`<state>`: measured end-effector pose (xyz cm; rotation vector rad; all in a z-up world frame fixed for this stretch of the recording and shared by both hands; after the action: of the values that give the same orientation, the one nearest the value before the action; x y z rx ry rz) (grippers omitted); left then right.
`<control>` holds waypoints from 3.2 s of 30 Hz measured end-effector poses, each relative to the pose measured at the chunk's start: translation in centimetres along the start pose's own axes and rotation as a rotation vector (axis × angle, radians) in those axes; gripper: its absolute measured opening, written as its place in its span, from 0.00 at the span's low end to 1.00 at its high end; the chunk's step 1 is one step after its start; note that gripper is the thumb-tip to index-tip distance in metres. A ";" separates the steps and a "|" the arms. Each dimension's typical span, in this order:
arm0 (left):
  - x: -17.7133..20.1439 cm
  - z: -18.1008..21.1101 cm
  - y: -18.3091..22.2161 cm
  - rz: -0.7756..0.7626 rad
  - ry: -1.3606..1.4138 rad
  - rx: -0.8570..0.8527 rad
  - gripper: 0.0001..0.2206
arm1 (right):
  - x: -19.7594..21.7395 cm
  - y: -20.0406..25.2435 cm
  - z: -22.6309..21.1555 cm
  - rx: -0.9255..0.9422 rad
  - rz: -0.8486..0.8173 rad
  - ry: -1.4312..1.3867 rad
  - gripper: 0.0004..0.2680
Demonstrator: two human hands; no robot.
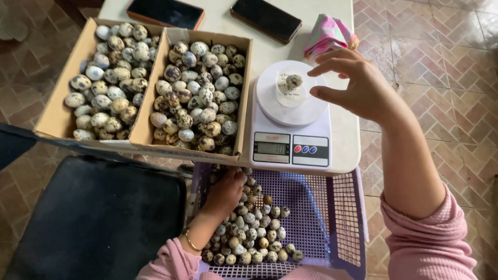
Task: The person is weighing individual quail eggs on a digital scale and sorting them into cardboard boxes.
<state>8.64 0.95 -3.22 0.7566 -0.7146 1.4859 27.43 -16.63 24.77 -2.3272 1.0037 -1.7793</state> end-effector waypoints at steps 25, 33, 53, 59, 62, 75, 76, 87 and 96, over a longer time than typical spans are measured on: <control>0.5 1.2 0.4 -0.154 0.008 0.104 0.19 | -1.1 1.5 -0.3 0.064 0.007 -0.047 0.10; 0.2 0.7 0.3 -0.175 0.016 0.104 0.14 | -1.3 0.4 0.7 0.110 0.078 -0.012 0.06; -5.3 -3.2 -0.9 -0.078 -0.394 -0.083 0.11 | -3.0 11.8 -6.4 -0.019 0.276 0.179 0.20; -3.8 -2.1 -0.6 -0.139 -0.317 0.026 0.11 | -5.1 14.3 -5.3 -0.139 0.289 0.113 0.33; -3.5 -1.9 -0.5 -0.155 -0.259 0.039 0.09 | -5.6 14.8 -5.0 -0.176 0.313 0.103 0.35; -0.7 0.4 -0.2 -0.296 0.025 0.195 0.17 | -6.0 14.8 -4.4 -0.405 0.192 0.021 0.34; -0.9 0.3 -0.2 -0.300 0.026 0.195 0.17 | -6.0 14.9 -4.4 -0.409 0.190 0.021 0.34; -0.8 0.3 -0.2 -0.200 0.044 0.117 0.13 | -5.5 14.4 -4.7 -0.389 0.199 0.031 0.34; -0.6 0.5 0.0 -0.051 0.033 -0.003 0.11 | -0.5 7.9 -4.4 -0.075 0.271 0.168 0.11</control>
<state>8.66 0.21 -3.41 0.7416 -0.6679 1.4472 19.85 -21.08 22.62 -1.9873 1.3585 -1.8767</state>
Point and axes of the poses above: each hand's wrist, its own y-axis away from the middle knuckle, its own x-axis out of the back of the hand, z = x × y, the point moved 8 cm from there along -y, towards the middle knuckle, and after that the axes turned 11 degrees about x, right-handed, at the moved point
